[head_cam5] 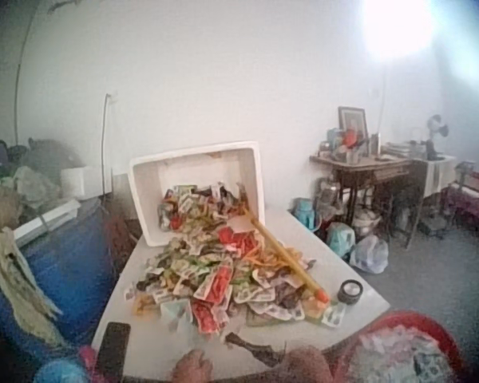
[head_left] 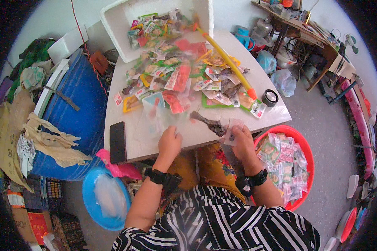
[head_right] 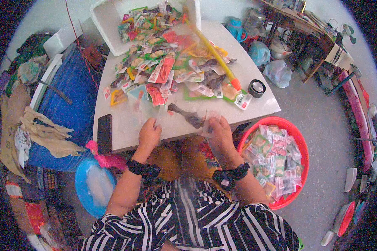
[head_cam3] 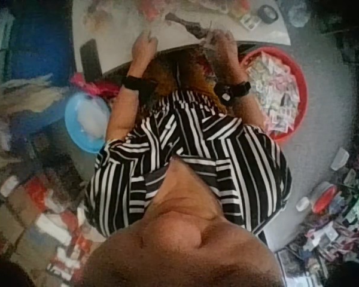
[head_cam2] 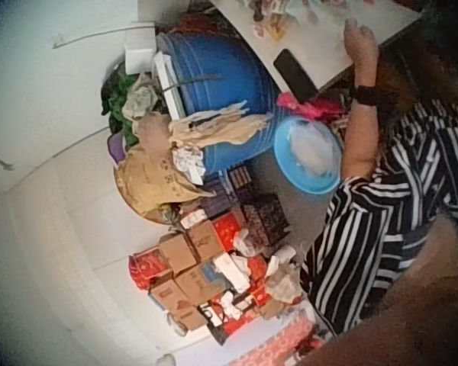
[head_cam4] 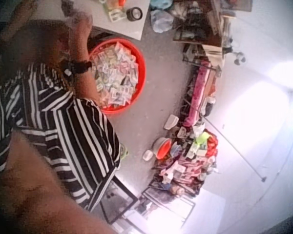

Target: The person sits on the floor and packs small items into clear plastic bags. They pick up items from a table, place them into bags, and transfer the filled bags into a red basin. The person also uses a yellow stick to move items around on the table.

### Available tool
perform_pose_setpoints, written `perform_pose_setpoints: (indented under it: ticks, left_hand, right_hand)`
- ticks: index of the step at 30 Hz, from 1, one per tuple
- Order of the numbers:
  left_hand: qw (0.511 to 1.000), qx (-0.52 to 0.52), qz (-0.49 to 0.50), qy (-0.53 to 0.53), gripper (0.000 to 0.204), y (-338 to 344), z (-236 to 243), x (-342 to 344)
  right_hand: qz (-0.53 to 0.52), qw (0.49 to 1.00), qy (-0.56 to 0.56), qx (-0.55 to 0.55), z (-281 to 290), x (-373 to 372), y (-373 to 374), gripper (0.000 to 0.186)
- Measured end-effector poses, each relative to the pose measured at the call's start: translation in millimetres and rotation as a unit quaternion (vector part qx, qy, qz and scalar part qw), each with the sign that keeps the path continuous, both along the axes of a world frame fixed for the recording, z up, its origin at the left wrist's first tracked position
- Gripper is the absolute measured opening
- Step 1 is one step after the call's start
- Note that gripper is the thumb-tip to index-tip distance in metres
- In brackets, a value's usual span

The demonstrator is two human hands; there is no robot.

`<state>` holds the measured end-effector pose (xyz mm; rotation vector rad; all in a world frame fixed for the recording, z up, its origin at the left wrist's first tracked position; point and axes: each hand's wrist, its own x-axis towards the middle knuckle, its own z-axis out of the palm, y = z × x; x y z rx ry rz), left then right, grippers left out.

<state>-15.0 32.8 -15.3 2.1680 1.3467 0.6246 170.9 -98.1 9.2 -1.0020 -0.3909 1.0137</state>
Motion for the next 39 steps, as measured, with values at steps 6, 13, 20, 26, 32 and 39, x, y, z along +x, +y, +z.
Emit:
perform_pose_setpoints:
  ticks: [6,13,20,26,32,39]
  left_hand:
    - [0.999,-0.006,-0.011,-0.032,0.024,3,-2,2]
    - [0.995,0.074,-0.010,-0.062,0.027,0,-13,2]
    - [0.991,0.115,-0.007,-0.070,0.026,-4,-9,0]
    - [0.990,0.128,-0.049,-0.039,0.022,-17,9,3]
    - [0.987,0.154,-0.050,0.001,0.020,-19,14,6]
    - [0.982,0.180,-0.053,0.004,0.020,-11,9,3]
  right_hand:
    - [0.050,0.999,0.010,-0.005,-40,-17,-2,0.020]
    - [0.039,0.998,-0.021,-0.035,-41,-21,-3,0.023]
    - [0.131,0.988,-0.048,-0.072,-43,-10,5,0.022]
    - [0.116,0.992,-0.022,-0.044,-54,-22,25,0.022]
    - [0.122,0.991,-0.050,0.012,-35,-46,62,0.020]
    - [0.259,0.902,-0.335,-0.082,-40,-29,81,0.022]
